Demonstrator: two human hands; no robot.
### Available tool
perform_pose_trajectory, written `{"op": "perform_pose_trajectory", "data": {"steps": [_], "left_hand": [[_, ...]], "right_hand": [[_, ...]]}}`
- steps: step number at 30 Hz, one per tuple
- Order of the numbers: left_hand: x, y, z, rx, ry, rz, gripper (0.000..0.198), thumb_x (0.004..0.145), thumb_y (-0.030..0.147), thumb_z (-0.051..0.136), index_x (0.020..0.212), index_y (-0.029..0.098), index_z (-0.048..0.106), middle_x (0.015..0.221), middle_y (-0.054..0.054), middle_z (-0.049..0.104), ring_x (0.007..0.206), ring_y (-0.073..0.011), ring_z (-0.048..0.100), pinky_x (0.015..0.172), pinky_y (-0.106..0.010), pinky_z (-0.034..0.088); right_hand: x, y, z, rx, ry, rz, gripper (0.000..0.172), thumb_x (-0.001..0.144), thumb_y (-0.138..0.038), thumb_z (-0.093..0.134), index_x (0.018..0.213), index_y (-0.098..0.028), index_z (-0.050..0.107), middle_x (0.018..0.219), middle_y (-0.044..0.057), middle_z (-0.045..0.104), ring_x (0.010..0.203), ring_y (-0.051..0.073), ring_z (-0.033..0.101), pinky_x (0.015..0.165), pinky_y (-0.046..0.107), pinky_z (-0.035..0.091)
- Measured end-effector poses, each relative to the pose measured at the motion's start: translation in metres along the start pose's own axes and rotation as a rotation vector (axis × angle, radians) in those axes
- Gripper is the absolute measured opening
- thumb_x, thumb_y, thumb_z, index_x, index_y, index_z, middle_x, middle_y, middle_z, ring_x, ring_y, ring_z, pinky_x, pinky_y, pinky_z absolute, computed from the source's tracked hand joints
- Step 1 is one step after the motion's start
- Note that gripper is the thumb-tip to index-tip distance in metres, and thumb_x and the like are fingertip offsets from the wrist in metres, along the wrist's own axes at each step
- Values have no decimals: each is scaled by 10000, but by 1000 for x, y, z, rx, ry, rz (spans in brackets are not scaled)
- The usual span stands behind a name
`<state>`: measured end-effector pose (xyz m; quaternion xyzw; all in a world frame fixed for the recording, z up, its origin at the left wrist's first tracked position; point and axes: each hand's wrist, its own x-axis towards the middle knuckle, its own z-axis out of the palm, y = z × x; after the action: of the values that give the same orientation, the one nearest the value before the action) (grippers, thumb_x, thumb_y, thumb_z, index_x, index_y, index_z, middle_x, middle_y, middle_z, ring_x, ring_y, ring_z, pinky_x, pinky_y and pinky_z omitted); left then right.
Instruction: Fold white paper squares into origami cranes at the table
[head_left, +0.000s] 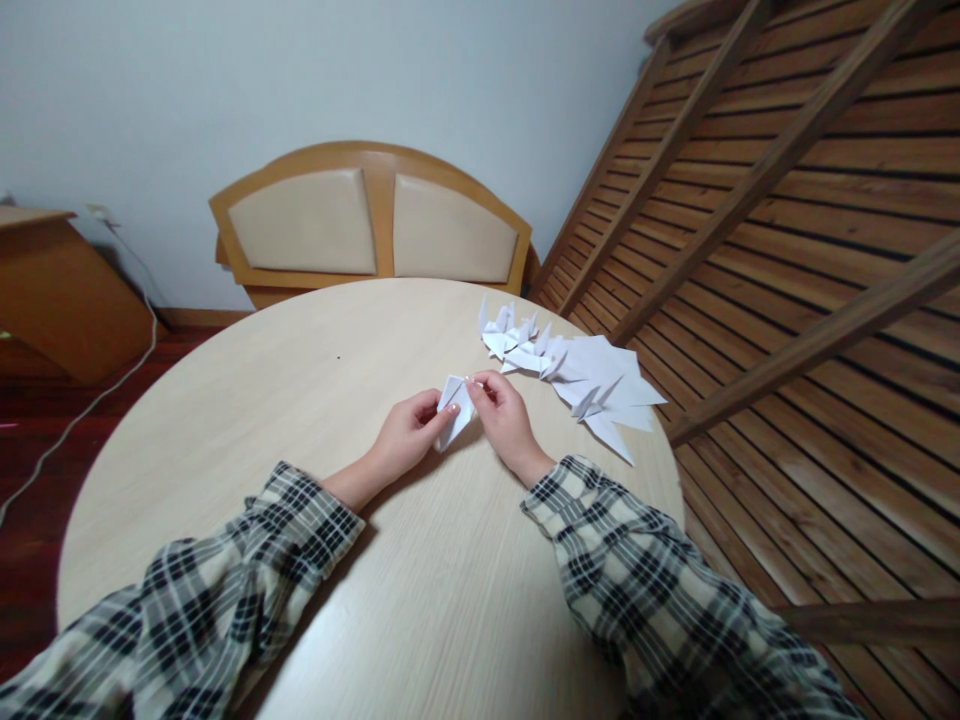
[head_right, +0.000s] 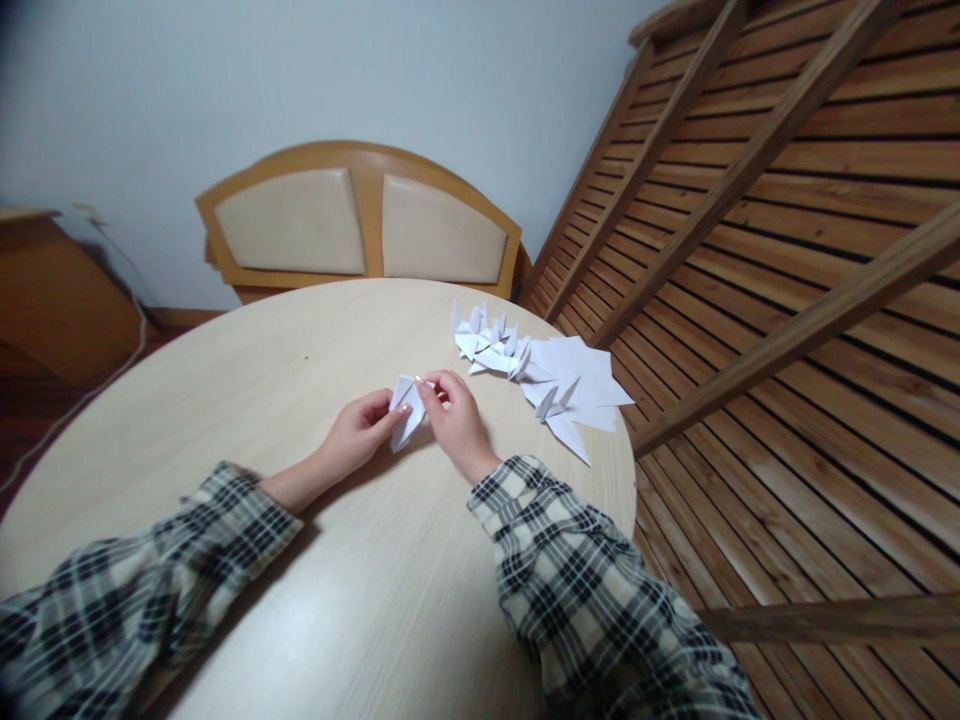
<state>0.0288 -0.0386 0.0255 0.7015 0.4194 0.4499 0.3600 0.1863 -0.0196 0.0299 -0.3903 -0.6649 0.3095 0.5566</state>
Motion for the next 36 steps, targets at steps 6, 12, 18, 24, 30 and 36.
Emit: {"op": "perform_pose_trajectory", "data": {"steps": [6,12,18,24,30,36], "left_hand": [[-1,1,-1,108,-36,22,297,889,420,515,752,161,562,657,14,522,603,-123,464,559,-243,346],[-1,1,-2,159,-52,36,300,886,430,515,762,163,572,664,6,537,606,-130,464,570,-251,350],[-2,2,0,157,-118,30,290,851,441,571,817,154,601,681,-7,585,614,-137,501,565,-251,365],[0,0,-2,25,-54,-40,302,860,427,557,828,134,620,726,-45,640,634,-146,553,580,-260,408],[2,-5,0,-139,-29,-49,274,848,389,580,910,125,617,766,-60,664,658,-146,591,607,-265,452],[2,-3,-1,-99,-41,-45,268,848,392,571,836,127,610,731,-47,649,651,-142,577,604,-263,442]], "right_hand": [[-1,-2,0,-1,-12,4,199,887,-387,546,783,-218,548,793,9,559,764,157,526,715,300,435],[1,-1,1,133,-35,91,193,872,-373,543,760,-218,515,727,-14,517,694,144,502,650,275,424],[4,-4,0,158,36,106,215,862,-399,548,746,-221,518,708,-15,524,689,143,502,661,274,436],[3,-4,2,197,34,149,260,880,-474,515,823,-222,548,780,1,549,748,144,529,737,289,456],[3,3,0,179,40,164,295,893,-500,496,816,-221,554,815,6,556,778,147,535,758,298,450],[4,9,-2,148,62,127,282,882,-466,521,757,-213,531,732,-15,520,722,137,495,712,273,419]]}}
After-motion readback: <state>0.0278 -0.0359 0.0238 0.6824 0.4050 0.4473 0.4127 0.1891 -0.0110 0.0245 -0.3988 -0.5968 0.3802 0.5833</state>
